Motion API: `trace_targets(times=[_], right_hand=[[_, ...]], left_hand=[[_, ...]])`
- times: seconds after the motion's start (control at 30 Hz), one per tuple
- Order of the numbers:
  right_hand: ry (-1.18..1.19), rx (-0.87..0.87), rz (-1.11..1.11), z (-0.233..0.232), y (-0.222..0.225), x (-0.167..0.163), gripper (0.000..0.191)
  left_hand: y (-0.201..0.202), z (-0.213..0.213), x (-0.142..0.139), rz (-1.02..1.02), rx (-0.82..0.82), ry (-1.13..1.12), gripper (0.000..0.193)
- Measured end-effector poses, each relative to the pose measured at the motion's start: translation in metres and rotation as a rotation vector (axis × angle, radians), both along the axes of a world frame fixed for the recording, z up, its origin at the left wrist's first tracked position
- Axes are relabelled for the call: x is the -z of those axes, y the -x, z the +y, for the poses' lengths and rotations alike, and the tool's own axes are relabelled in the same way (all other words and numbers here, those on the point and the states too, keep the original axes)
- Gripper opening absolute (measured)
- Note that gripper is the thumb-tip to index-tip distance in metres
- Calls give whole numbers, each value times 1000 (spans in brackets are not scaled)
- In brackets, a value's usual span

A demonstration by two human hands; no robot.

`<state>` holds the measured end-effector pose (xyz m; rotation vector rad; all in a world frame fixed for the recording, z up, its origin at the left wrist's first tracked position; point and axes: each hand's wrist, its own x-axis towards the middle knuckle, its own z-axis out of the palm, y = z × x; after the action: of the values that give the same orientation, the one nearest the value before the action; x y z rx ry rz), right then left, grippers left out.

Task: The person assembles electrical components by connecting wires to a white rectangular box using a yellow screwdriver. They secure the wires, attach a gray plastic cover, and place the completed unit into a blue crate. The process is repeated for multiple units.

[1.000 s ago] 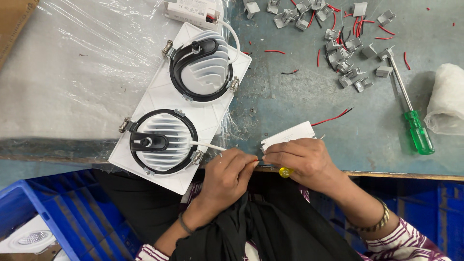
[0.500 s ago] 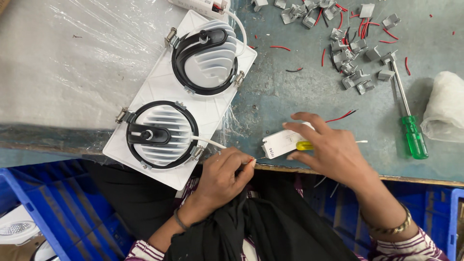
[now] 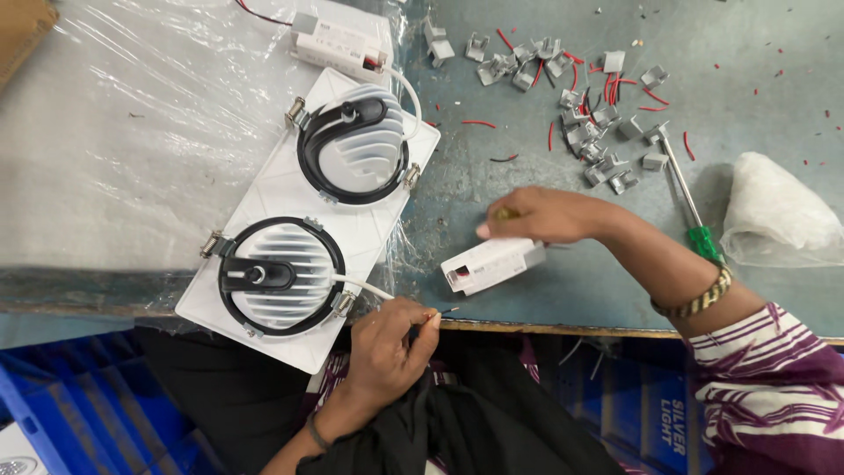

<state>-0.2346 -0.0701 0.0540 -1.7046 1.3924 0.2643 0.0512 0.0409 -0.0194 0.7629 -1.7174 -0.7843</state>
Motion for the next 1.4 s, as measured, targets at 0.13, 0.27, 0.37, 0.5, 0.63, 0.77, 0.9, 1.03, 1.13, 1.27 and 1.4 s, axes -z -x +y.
trace_targets(times=[0.13, 0.27, 0.37, 0.5, 0.63, 0.77, 0.9, 1.03, 1.13, 1.27, 1.4], right_hand=[[532, 29, 570, -3, -17, -14, 46], [695, 146, 129, 30, -21, -43, 32], [821, -78, -69, 59, -29, -36, 54], [786, -60, 14, 75, -38, -17, 52], [759, -92, 8, 89, -49, -13, 48], [754, -138, -2, 102, -53, -10, 47], [787, -55, -107, 110, -42, -5, 45], [793, 264, -279, 128, -18, -7, 62], [680, 520, -417, 143, -4, -6, 72], [642, 596, -639, 157, 1, -3, 67], [632, 648, -588, 163, 0, -3, 58]], left_hand=[[-1, 0, 1, -1, -8, 2, 14], [1, 0, 4, -11, -38, -96, 14], [3, -1, 7, 38, -55, -67, 14], [4, -1, 8, 66, -62, -60, 15], [2, 2, 9, 76, -82, -14, 18], [-1, 3, 9, 57, -76, -62, 16], [-5, 1, 9, 59, -20, -72, 15], [-7, -2, 5, 32, 5, -78, 17], [-8, -5, 1, -10, 25, -130, 17], [-10, -7, -4, -41, 44, -155, 18], [-11, -8, -5, -57, 57, -150, 19]])
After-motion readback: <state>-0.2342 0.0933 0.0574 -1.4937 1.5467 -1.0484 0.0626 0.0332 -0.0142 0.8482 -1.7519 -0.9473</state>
